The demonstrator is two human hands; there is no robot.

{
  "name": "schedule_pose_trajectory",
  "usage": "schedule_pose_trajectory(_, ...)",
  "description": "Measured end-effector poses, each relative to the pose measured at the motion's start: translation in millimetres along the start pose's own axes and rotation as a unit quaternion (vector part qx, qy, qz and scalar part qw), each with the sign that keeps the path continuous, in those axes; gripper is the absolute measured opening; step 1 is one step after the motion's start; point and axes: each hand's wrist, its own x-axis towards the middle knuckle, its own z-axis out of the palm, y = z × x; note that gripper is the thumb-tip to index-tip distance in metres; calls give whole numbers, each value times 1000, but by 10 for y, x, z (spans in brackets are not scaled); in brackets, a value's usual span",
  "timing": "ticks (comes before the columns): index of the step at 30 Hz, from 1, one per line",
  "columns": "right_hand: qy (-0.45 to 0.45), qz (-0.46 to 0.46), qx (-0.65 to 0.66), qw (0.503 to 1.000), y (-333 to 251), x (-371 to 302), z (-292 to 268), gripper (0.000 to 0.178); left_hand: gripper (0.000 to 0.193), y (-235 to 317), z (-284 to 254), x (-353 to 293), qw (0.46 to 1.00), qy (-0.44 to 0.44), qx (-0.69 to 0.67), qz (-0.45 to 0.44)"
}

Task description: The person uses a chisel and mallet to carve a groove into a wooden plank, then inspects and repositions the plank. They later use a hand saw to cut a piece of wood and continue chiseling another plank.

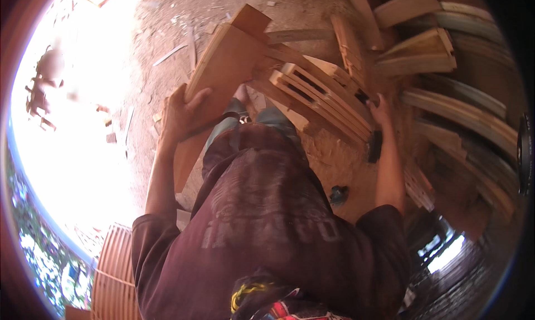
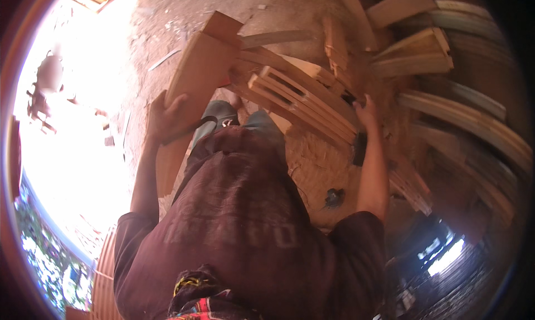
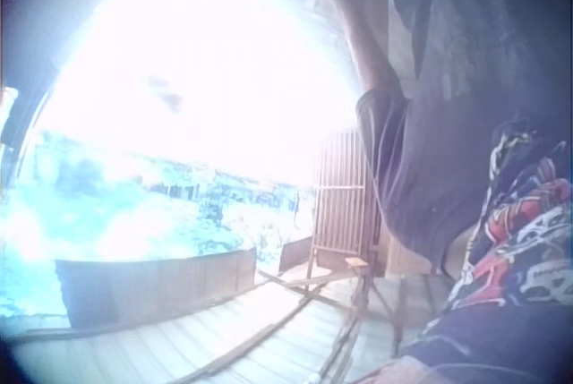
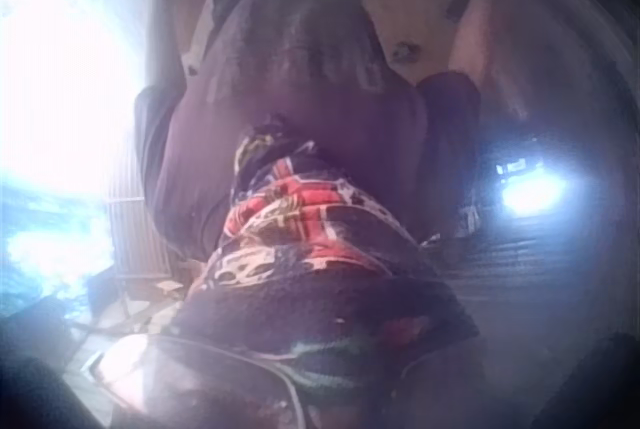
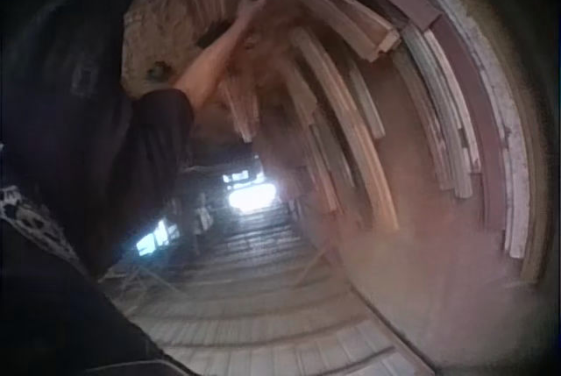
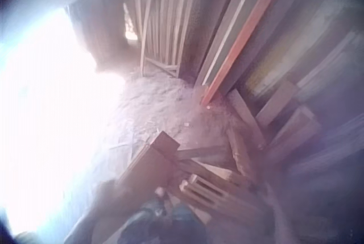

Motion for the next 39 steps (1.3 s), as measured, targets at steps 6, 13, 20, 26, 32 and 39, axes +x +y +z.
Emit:
schedule_pose_trajectory(6, 114, 43, 110, 986, -36, -475, -391, 58, 63, 226, 179, 646, 992, -33, -108, 63)
schedule_pose_trajectory(13, 250, 177, 158, 939, 557, -1281, -1009, 47, 85, 405, 511, 1452, 990, -68, -33, 116)
schedule_pose_trajectory(20, 143, 152, 46, 977, 1810, -800, -727, 42, 76, 716, 679, 1703, 993, -95, 71, 14)
schedule_pose_trajectory(26, -119, 69, 2, 990, 2181, -12, -420, 56, 70, 1021, 709, 1291, 982, 55, 179, 13)
schedule_pose_trajectory(32, -127, 122, -58, 983, 2346, 316, -50, 68, 79, 1200, 861, 1016, 975, 135, 161, 74)
schedule_pose_trajectory(39, -120, 47, -108, 986, 2484, 256, -46, 62, 74, 1335, 852, 1098, 986, 88, 137, 38)
